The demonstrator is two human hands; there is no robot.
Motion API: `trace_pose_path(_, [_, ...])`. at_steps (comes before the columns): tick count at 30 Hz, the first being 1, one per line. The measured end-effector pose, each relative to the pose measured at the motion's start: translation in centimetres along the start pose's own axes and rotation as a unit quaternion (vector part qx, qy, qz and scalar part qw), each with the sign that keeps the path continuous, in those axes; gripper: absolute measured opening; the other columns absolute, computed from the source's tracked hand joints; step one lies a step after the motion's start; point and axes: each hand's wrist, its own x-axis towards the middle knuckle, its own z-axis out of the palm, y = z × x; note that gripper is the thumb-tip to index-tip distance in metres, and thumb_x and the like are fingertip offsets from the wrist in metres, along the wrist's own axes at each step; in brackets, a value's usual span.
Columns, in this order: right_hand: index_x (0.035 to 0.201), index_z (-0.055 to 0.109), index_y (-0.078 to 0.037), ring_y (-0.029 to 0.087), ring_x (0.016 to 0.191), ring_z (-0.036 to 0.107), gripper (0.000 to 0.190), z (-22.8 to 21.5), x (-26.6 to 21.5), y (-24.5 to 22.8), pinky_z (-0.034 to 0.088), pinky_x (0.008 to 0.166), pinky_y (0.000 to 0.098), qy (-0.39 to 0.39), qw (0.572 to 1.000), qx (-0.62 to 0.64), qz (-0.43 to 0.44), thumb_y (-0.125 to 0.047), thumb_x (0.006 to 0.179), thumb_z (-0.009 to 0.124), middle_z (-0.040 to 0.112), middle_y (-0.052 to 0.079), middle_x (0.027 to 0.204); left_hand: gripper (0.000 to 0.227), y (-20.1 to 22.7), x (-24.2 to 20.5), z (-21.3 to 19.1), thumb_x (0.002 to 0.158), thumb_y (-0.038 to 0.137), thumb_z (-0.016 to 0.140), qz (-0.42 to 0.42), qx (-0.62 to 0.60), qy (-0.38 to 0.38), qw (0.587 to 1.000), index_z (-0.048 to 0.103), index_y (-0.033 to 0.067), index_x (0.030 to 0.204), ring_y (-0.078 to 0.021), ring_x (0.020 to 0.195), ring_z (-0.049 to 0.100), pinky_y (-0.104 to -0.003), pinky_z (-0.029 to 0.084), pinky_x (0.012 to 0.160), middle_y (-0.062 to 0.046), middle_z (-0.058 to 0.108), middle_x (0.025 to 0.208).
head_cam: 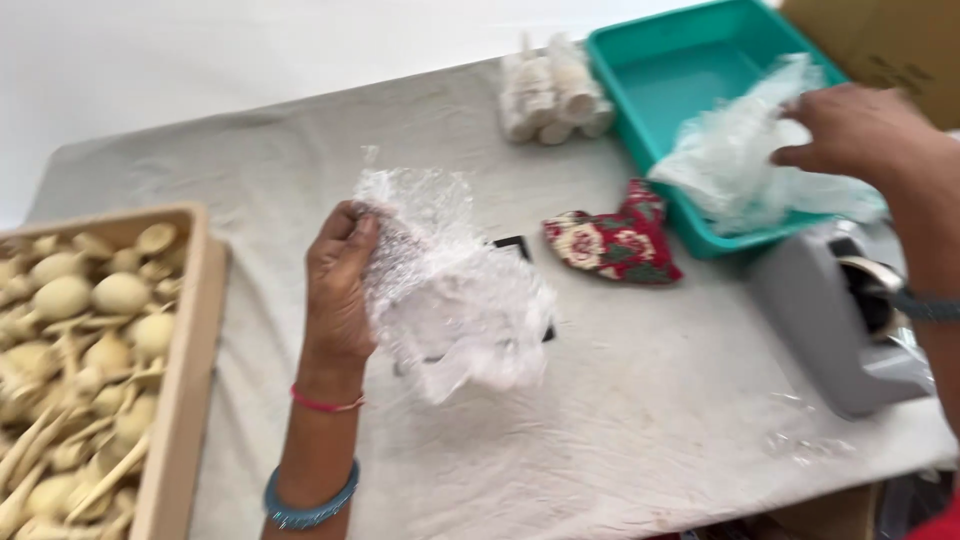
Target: The person wraps a wooden object in bubble wrap and secures it with clear tape. They then pick up another wooden object and wipe it with a patterned cloth.
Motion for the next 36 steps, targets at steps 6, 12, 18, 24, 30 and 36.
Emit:
trace_pose_path(6, [0.134, 0.066, -0.015, 0.022, 0.084, 0.07, 0.044, -13.7, -11.8, -18.7, 0.06, 0.074, 0.0389, 0.216, 0.927, 0.231, -0.202, -0.041, 0.098, 0.072, 0.073, 0.008, 0.108, 0.009, -0.7, -0.3, -2.7, 0.109, 0.004, 0.056, 0.001, -0.075, 0.008, 0.997, 0.063, 0.0034, 0.113, -0.0138, 0.092, 0.072, -0.032, 0.062, 0.085, -0.006, 0.072, 0.103])
trace_pose_path(12, [0.156, 0.031, -0.002, 0.04, 0.128, 0.056, 0.093, -14.1, -12.6, -32.6, 0.047, 0.101, 0.0507, 0.027, 0.769, 0.519, -0.373, -0.041, 0.087, 0.081, 0.056, 0.028, 0.136, 0.016, -2.6, -2.4, -4.5, 0.109, 0.014, 0.062, -0.004, -0.017, 0.05, 0.999, 0.063, 0.0023, 0.119, -0.0117, 0.097, 0.068, -0.029, 0.059, 0.086, -0.005, 0.07, 0.109])
trace_pose_path(18, [0.146, 0.046, -0.006, 0.03, 0.111, 0.073, 0.07, -9.7, -11.6, -36.8, 0.06, 0.092, 0.0431, 0.053, 0.748, 0.593, -0.293, -0.024, 0.087, 0.08, 0.073, 0.019, 0.118, 0.05, -3.6, -6.8, -7.2, 0.104, 0.04, 0.056, 0.097, 0.306, 0.175, 0.931, 0.052, 0.0067, 0.141, -0.017, 0.109, 0.064, -0.029, 0.058, 0.09, -0.007, 0.065, 0.131])
trace_pose_path(24, [0.147, 0.047, -0.003, 0.024, 0.103, 0.073, 0.065, -6.3, -11.5, -37.8, 0.062, 0.085, 0.0368, 0.092, 0.703, 0.617, -0.342, -0.014, 0.089, 0.075, 0.073, 0.017, 0.115, 0.048, -5.2, -7.8, -6.3, 0.103, 0.037, 0.067, 0.239, 0.547, 0.081, 0.798, 0.057, 0.0036, 0.135, -0.0246, 0.117, 0.065, -0.035, 0.057, 0.095, -0.015, 0.064, 0.13])
trace_pose_path(30, [0.112, 0.074, -0.005, 0.02, 0.065, 0.06, 0.024, -0.5, -9.1, -37.1, 0.051, 0.058, 0.0374, 0.031, 0.8, 0.575, -0.168, -0.023, 0.105, 0.06, 0.07, 0.011, 0.078, 0.03, -6.5, -7.8, -11.8, 0.107, 0.031, 0.06, 0.081, 0.277, 0.262, 0.921, 0.072, 0.0048, 0.098, -0.0151, 0.079, 0.068, -0.031, 0.057, 0.073, -0.008, 0.076, 0.09])
trace_pose_path(36, [0.126, 0.065, -0.004, 0.018, 0.069, 0.063, 0.028, -2.9, -9.4, -32.8, 0.053, 0.062, 0.0361, 0.04, 0.79, 0.594, -0.149, -0.016, 0.102, 0.062, 0.068, 0.008, 0.081, 0.031, -4.8, -7.6, -12.7, 0.109, 0.031, 0.062, 0.094, 0.118, 0.268, 0.951, 0.069, 0.0047, 0.094, -0.0096, 0.077, 0.067, -0.03, 0.057, 0.074, -0.004, 0.072, 0.087])
